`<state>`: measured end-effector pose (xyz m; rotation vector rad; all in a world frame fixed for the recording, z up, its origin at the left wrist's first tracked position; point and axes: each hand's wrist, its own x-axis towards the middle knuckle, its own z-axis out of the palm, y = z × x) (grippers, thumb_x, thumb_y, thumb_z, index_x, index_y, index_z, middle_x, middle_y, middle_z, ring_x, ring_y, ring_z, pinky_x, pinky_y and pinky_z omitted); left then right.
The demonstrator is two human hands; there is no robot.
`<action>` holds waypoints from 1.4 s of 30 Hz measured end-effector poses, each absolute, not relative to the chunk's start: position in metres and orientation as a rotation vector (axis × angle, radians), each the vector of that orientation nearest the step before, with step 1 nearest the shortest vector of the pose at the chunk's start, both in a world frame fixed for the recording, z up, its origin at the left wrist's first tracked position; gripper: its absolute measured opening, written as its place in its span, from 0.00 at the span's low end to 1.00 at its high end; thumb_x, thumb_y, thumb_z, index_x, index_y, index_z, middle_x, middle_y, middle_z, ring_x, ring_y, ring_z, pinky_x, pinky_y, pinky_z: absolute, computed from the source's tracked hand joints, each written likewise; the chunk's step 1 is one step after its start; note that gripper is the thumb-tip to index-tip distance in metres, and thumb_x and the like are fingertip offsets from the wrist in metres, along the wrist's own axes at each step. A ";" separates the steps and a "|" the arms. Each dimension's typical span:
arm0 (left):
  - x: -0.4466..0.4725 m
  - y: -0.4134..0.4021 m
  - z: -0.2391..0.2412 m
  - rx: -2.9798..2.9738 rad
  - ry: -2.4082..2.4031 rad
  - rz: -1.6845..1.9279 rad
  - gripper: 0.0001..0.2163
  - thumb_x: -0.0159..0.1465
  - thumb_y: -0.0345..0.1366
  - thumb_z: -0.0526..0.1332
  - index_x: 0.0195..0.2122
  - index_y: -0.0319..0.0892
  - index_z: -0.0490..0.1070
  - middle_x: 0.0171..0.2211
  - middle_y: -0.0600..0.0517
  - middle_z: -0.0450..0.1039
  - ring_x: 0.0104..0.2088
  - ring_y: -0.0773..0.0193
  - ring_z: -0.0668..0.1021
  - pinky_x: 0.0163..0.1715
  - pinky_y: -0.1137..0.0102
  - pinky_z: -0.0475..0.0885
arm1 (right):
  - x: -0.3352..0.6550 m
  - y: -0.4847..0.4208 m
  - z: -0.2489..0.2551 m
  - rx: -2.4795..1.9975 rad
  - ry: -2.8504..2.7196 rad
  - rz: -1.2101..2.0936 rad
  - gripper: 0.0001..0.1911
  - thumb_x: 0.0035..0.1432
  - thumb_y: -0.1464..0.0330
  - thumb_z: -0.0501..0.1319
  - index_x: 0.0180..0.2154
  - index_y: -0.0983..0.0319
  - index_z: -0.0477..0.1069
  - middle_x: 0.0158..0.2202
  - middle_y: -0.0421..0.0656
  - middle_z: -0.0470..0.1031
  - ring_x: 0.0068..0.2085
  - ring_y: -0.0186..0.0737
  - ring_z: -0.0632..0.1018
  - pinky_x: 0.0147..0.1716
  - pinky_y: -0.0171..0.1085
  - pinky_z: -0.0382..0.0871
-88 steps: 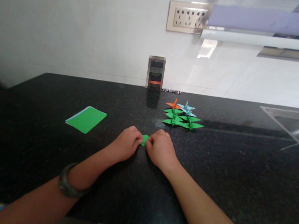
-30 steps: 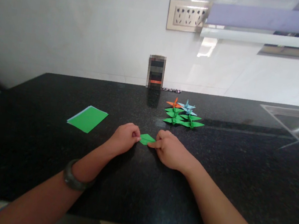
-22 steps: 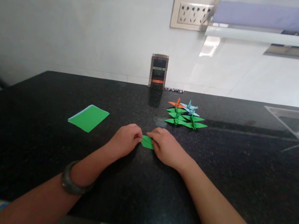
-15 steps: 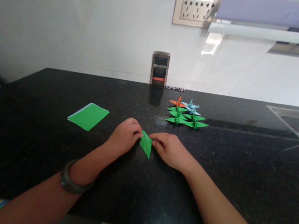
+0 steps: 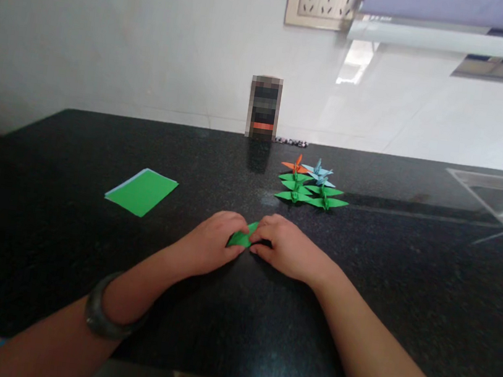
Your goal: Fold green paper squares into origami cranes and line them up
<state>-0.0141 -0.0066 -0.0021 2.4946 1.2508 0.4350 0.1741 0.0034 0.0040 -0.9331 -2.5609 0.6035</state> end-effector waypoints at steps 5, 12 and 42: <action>-0.022 0.000 -0.003 2.402 1.189 0.466 0.14 0.56 0.28 0.58 0.44 0.44 0.62 0.41 0.52 0.72 0.41 0.61 0.74 0.42 0.65 0.67 | 0.173 0.004 0.002 -0.867 -2.522 0.515 0.10 0.54 0.74 0.60 0.39 0.60 0.73 0.42 0.45 0.71 0.44 0.40 0.70 0.45 0.40 0.62; -0.026 0.004 -0.002 2.429 1.145 0.504 0.15 0.55 0.29 0.60 0.44 0.44 0.65 0.41 0.52 0.71 0.43 0.61 0.73 0.44 0.65 0.67 | 0.167 0.011 -0.009 -0.888 -2.529 0.401 0.07 0.56 0.71 0.59 0.34 0.62 0.75 0.38 0.46 0.73 0.40 0.40 0.71 0.42 0.41 0.62; -0.026 0.005 -0.002 2.534 1.362 0.379 0.05 0.56 0.34 0.61 0.33 0.44 0.75 0.34 0.51 0.73 0.37 0.61 0.75 0.38 0.68 0.68 | 0.155 0.007 -0.013 -1.004 -2.536 0.347 0.08 0.57 0.71 0.57 0.36 0.64 0.73 0.33 0.47 0.70 0.38 0.41 0.69 0.39 0.39 0.63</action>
